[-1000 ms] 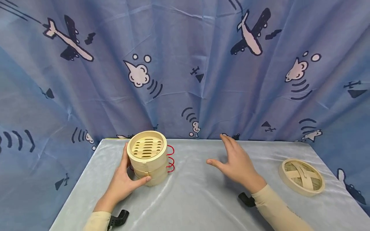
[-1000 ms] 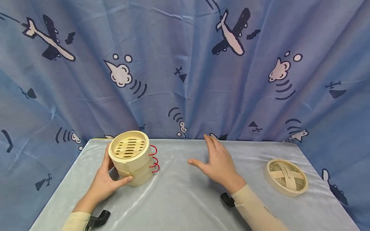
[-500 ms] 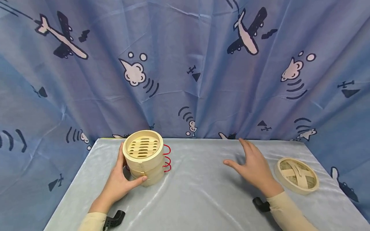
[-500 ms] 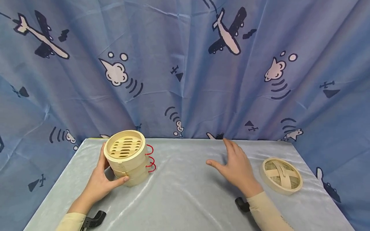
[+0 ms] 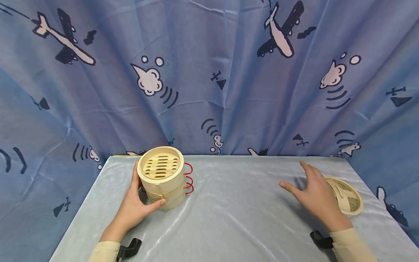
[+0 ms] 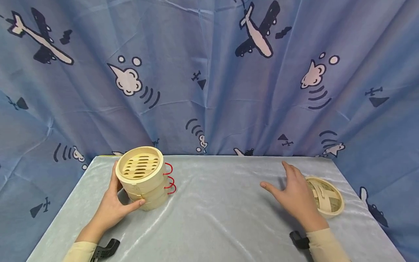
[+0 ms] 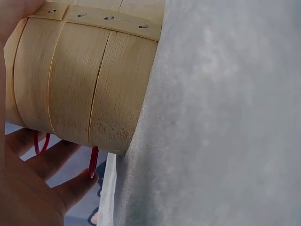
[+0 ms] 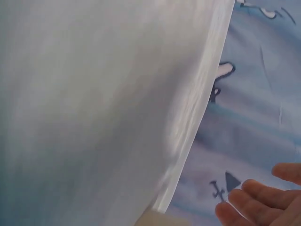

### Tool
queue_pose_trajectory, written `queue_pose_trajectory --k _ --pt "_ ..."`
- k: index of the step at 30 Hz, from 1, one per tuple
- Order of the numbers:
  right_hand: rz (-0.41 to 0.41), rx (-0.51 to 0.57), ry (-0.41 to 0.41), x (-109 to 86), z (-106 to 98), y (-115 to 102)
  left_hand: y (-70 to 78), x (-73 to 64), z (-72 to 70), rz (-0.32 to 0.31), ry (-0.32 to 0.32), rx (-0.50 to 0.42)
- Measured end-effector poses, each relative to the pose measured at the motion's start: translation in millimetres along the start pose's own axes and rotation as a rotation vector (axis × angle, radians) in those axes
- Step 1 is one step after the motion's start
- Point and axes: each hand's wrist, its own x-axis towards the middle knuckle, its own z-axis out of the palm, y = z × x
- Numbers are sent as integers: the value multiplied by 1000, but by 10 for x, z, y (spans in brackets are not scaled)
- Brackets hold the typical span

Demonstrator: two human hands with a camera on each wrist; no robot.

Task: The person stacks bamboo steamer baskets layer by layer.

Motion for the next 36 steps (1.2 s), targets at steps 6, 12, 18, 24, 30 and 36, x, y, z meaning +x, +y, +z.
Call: queue_pose_trajectory --k 6,12,18,24,30,36 --pt "21 -36 2 -25 -88 174 102 -12 -18 4 4 -11" --pt "69 -60 -30 -41 -134 347 -3 -17 6 16 12 -32" --pt "139 -125 -46 -102 -208 559 -290 29 77 30 21 -22" --pt "217 -159 -37 -174 -271 786 -303 34 75 28 19 -13" --pt "226 -188 -138 -223 -284 937 -318 33 71 30 17 -9" --pt "183 -150 -163 -261 -248 997 -316 32 70 27 14 -9"
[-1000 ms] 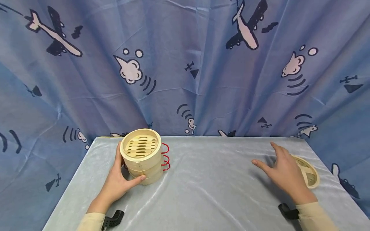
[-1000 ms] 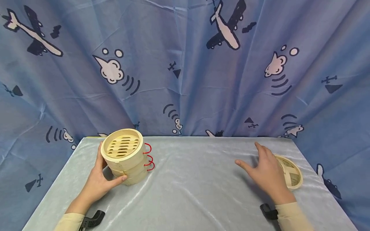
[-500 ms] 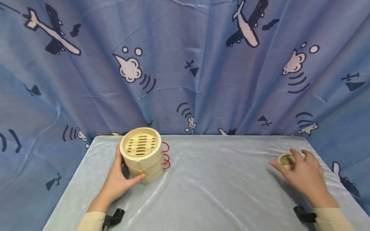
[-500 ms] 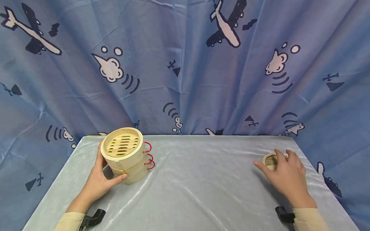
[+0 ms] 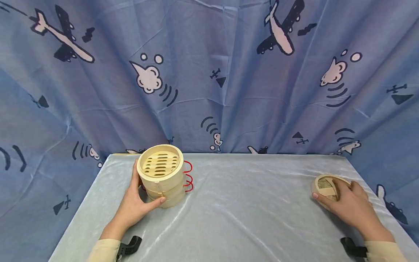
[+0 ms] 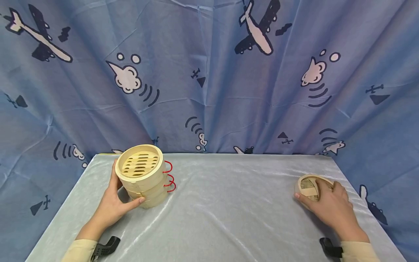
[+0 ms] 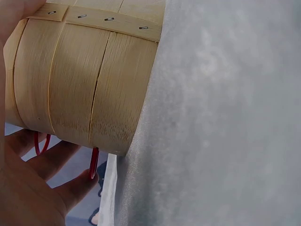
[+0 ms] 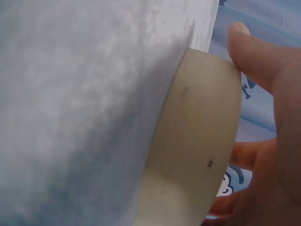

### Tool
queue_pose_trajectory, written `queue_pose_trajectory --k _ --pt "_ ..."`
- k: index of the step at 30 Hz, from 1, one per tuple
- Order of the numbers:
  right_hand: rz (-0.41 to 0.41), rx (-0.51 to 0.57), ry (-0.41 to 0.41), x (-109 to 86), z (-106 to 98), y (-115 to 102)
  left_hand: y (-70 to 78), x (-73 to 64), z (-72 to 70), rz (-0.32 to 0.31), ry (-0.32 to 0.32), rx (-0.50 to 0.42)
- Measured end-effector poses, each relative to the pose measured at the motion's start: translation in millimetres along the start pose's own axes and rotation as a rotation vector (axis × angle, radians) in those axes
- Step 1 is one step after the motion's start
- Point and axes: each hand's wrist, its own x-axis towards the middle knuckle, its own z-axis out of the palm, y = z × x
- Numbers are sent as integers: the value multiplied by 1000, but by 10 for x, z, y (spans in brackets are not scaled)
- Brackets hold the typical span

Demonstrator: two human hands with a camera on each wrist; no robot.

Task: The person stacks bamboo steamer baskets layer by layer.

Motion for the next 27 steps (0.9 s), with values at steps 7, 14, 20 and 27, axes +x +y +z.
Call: queue_pose_trajectory --k 7,14,20,27 --pt "25 4 -69 15 -42 -1 23 5 -4 1 -3 0" --pt "51 9 -97 21 -69 3 12 2 -2 -14 -8 -9" --pt "61 5 -82 50 -47 14 -13 6 6 -29 -12 -28" --pt "74 -6 -75 57 -33 34 -5 -1 9 -11 -1 -15"
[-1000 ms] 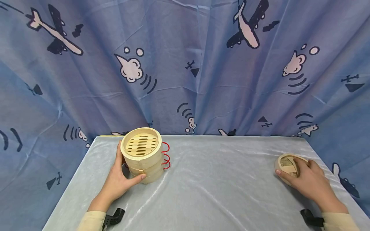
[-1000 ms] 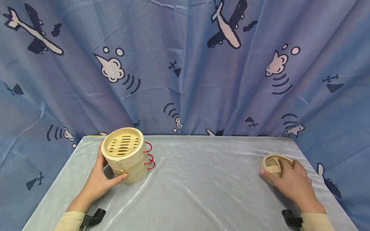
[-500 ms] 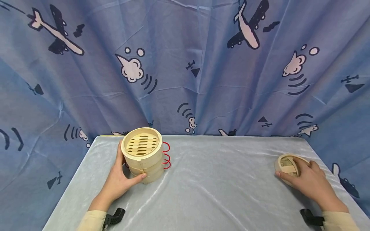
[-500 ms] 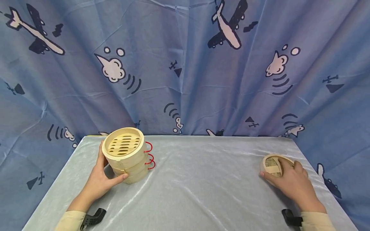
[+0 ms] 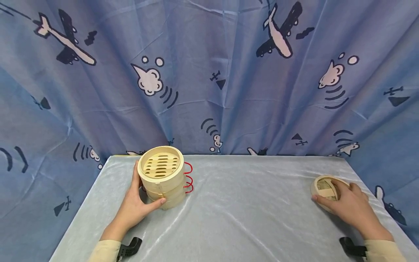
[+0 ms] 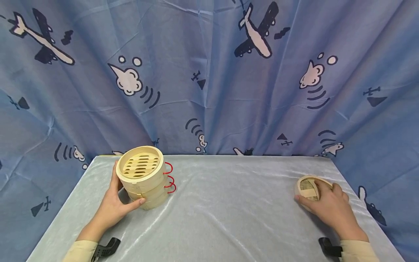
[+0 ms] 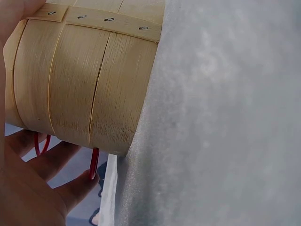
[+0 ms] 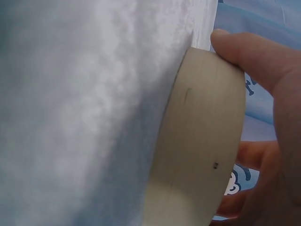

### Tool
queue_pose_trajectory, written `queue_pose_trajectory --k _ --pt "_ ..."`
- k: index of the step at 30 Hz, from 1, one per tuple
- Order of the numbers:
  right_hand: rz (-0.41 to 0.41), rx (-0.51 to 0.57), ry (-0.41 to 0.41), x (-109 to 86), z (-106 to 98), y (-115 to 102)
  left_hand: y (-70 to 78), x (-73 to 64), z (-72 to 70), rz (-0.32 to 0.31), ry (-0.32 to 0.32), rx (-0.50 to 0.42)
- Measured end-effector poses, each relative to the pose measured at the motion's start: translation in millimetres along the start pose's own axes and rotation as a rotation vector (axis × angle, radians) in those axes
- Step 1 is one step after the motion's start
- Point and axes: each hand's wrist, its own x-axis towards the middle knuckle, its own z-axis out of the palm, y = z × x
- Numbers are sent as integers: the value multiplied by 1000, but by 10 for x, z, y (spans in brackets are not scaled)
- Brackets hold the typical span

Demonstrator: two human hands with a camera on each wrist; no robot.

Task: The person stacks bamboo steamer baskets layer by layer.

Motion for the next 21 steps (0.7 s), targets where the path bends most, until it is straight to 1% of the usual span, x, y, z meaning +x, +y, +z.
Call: queue_pose_trajectory --k 4,7,10,12,13,14,19,20,21 --pt "9 2 25 -17 8 -11 0 -3 0 0 1 -1" --pt "12 9 51 -33 5 -24 35 -9 -3 -5 -3 -4" --pt "3 18 69 -47 -2 -36 212 -26 -36 -3 -8 2" --pt "-19 25 79 -50 -10 -53 331 -37 -63 0 -9 4" --pt "-31 28 81 -46 -13 -64 355 -40 -69 1 -9 5" --pt "-42 30 85 -41 -16 -79 342 -40 -68 1 -7 6" --pt "-79 26 92 -1 -8 -161 46 -14 -1 -4 4 3" --pt "-83 24 97 6 -5 -177 9 -8 10 0 6 2" --pt "-87 23 100 9 -3 -193 3 -5 16 6 6 2"
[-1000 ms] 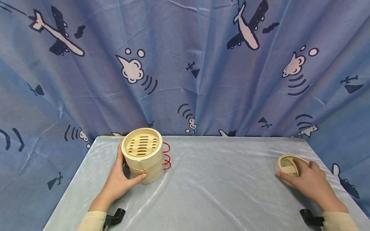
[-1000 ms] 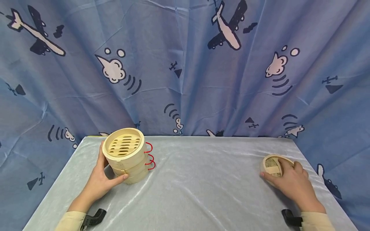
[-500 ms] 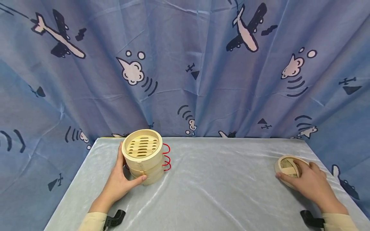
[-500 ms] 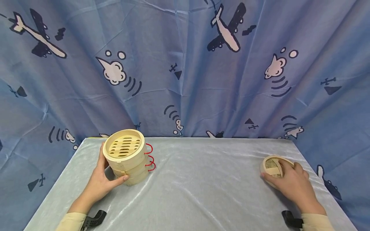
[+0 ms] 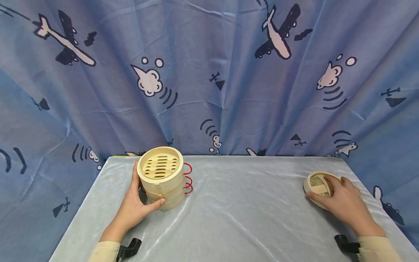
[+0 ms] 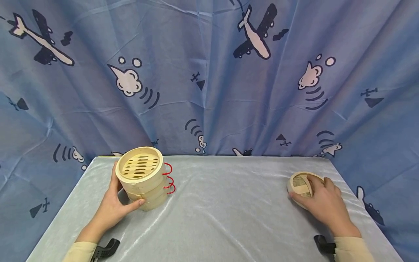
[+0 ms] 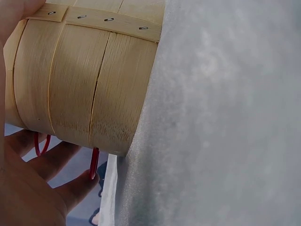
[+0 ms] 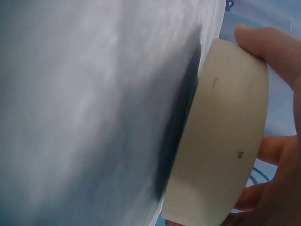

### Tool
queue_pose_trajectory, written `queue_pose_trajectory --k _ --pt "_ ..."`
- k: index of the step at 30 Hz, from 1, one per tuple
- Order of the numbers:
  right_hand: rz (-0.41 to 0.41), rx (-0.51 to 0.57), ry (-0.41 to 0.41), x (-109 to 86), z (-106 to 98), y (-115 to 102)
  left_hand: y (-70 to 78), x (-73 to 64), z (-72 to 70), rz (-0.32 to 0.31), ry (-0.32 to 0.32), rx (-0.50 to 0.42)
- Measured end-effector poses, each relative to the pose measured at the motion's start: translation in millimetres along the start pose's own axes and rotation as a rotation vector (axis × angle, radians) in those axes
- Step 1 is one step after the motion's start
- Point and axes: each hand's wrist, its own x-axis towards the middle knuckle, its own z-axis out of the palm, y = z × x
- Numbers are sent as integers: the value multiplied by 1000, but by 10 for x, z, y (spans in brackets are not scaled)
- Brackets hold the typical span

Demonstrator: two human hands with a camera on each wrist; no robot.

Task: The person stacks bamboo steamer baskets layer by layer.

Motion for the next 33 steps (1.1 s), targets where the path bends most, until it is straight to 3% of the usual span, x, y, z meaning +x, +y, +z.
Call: queue_pose_trajectory --k 18,33 --pt "-75 12 28 77 31 -372 8 -4 -23 -9 -17 5" --pt "-161 30 98 56 -13 -627 9 6 -1 -18 -18 -1"
